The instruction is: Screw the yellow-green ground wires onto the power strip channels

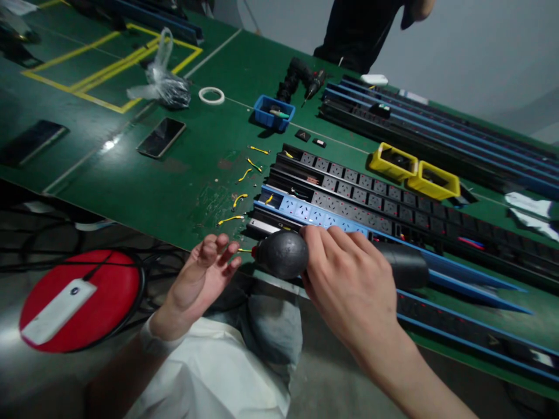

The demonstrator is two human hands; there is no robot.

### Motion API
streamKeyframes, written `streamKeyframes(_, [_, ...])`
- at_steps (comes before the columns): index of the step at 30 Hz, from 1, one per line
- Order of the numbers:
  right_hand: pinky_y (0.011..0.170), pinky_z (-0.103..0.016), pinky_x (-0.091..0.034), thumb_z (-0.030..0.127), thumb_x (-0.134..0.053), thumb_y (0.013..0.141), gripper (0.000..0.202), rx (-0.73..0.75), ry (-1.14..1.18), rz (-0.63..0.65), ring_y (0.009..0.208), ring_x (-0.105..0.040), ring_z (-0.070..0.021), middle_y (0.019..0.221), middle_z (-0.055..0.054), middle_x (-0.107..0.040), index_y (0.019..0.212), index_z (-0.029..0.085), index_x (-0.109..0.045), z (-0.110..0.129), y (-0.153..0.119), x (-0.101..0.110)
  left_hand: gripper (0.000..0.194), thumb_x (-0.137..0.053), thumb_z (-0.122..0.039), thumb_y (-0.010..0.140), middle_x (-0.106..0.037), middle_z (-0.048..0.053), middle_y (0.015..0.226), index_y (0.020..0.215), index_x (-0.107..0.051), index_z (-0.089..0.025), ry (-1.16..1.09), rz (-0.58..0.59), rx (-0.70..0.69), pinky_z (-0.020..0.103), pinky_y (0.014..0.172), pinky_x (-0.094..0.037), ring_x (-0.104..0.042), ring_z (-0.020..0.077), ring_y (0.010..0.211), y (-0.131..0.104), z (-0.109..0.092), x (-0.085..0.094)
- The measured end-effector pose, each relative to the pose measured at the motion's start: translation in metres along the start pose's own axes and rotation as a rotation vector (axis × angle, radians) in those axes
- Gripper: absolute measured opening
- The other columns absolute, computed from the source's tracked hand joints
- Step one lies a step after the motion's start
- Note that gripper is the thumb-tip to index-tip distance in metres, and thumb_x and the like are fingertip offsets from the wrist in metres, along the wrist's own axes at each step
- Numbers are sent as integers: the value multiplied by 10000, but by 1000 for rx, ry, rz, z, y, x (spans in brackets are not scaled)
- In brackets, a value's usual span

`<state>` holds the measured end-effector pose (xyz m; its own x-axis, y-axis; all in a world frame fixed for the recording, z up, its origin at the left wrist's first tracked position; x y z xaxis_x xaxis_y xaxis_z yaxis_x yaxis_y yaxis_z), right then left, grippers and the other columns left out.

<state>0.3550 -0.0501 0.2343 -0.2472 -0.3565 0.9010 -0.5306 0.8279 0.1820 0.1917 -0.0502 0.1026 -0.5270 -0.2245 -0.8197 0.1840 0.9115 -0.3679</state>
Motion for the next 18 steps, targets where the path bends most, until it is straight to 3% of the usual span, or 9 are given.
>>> streamKeyframes(4, [683, -317, -363, 139, -553, 745, 143, -9, 1, 11, 693, -584, -219, 712, -13, -597, 840, 208, -471, 0, 0, -2, 291, -922, -301, 618, -700, -12, 911, 770, -697, -198, -3, -56, -44, 159, 536, -438, -619, 83, 750, 3, -3, 2])
streamKeyframes(10, [682, -316, -353, 152, -557, 761, 135, -23, 8, 24, 700, -582, -214, 710, -10, -596, 836, 213, -463, -1, -1, -2, 408, -954, -290, 549, -578, -41, 726, 667, -583, -166, -33, -38, -57, 183, 557, -411, -560, 84, 727, 12, -10, 12])
streamKeyframes(13, [682, -315, -351, 152, -558, 758, 137, -23, 11, 30, 695, -576, -209, 708, -8, -592, 840, 212, -466, -1, -1, -1, 380, -959, -298, 534, -642, -43, 767, 671, -623, -184, -15, -60, -140, 190, 586, -424, -565, 85, 732, 16, -15, 21])
streamKeyframes(18, [681, -313, -348, 146, -560, 752, 142, -22, 11, 31, 694, -574, -207, 707, -7, -588, 834, 212, -465, -1, 0, -2, 235, -901, -280, 662, -726, -47, 917, 793, -710, -238, -19, -122, -215, 186, 581, -416, -596, 85, 783, 18, -23, 31])
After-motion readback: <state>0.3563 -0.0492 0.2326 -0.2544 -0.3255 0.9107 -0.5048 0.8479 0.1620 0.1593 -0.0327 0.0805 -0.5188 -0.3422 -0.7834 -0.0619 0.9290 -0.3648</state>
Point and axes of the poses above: each hand's wrist, its own y-axis towards the middle knuckle, its own x-axis out of the back of the hand, z = x × y, the point moved 6 cm from there along y, towards the middle knuckle
